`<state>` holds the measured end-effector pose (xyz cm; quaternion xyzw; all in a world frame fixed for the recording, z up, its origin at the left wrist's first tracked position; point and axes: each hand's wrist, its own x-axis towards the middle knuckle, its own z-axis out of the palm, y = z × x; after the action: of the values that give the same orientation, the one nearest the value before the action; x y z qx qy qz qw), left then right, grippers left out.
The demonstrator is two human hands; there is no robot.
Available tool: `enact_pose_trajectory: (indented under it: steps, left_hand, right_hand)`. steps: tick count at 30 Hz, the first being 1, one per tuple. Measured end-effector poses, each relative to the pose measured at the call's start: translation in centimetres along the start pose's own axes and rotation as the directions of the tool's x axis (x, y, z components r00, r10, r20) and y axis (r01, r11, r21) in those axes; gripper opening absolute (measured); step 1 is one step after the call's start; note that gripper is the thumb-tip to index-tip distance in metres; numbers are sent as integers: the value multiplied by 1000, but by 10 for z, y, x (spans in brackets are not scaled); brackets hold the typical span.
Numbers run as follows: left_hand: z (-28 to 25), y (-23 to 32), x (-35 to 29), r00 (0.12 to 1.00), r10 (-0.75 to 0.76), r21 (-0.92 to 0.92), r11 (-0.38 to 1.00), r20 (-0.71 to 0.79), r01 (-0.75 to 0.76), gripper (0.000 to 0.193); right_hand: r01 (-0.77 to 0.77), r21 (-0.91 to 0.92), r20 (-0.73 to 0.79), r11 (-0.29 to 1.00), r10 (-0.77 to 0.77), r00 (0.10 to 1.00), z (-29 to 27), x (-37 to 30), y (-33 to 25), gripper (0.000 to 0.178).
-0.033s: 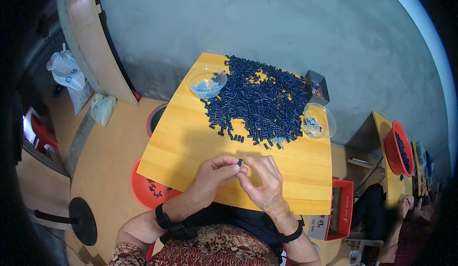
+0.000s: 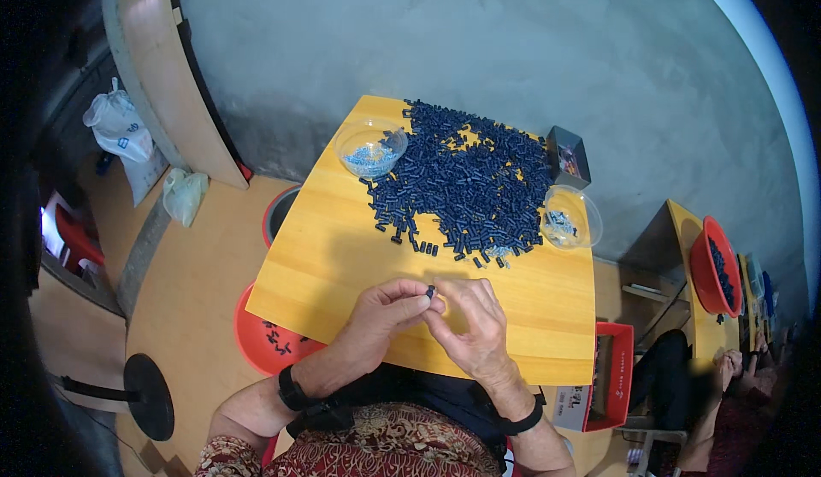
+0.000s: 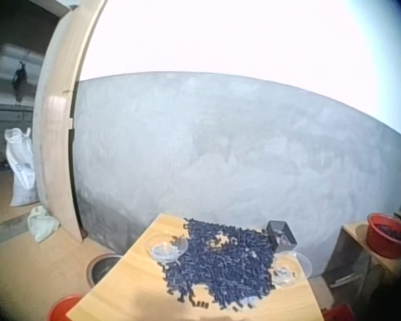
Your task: Picking up and sorting small black plastic components on a table.
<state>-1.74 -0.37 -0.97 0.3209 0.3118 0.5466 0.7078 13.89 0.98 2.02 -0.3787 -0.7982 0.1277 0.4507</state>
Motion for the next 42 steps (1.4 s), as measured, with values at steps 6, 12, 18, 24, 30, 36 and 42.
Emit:
enact_pose_trajectory:
  steps: [6,12,18,24,30,36,42]
  left_hand:
    - [3,8,-3,993,-121,-71,990,-3,121,16]
    - [-2,9,-2,992,-127,37,991,20,126,18]
    - [0,17,-2,988,-152,82,985,35,149,21]
    - [-2,10,0,994,-46,226,974,101,22,19]
    - [-3,8,-1,989,-87,305,951,118,47,17]
    - [-7,1,-1,986,-131,245,964,101,103,15]
    - [-4,0,-1,989,-132,172,978,60,120,18]
  right_hand:
    - [102,-90,23,991,-100,995,-1,7,-2,32]
    - [130,-115,-5,985,-131,991,-2,9,1,31]
    - [146,-115,-36,983,-151,988,-3,8,2,31]
    - [211,-158,29,965,-209,978,-4,6,2,27]
    - [242,-208,80,948,-230,970,-7,1,3,20]
    - [277,-195,109,941,-260,960,-6,0,2,21]
    - [264,-186,143,947,-239,960,-9,-2,6,19]
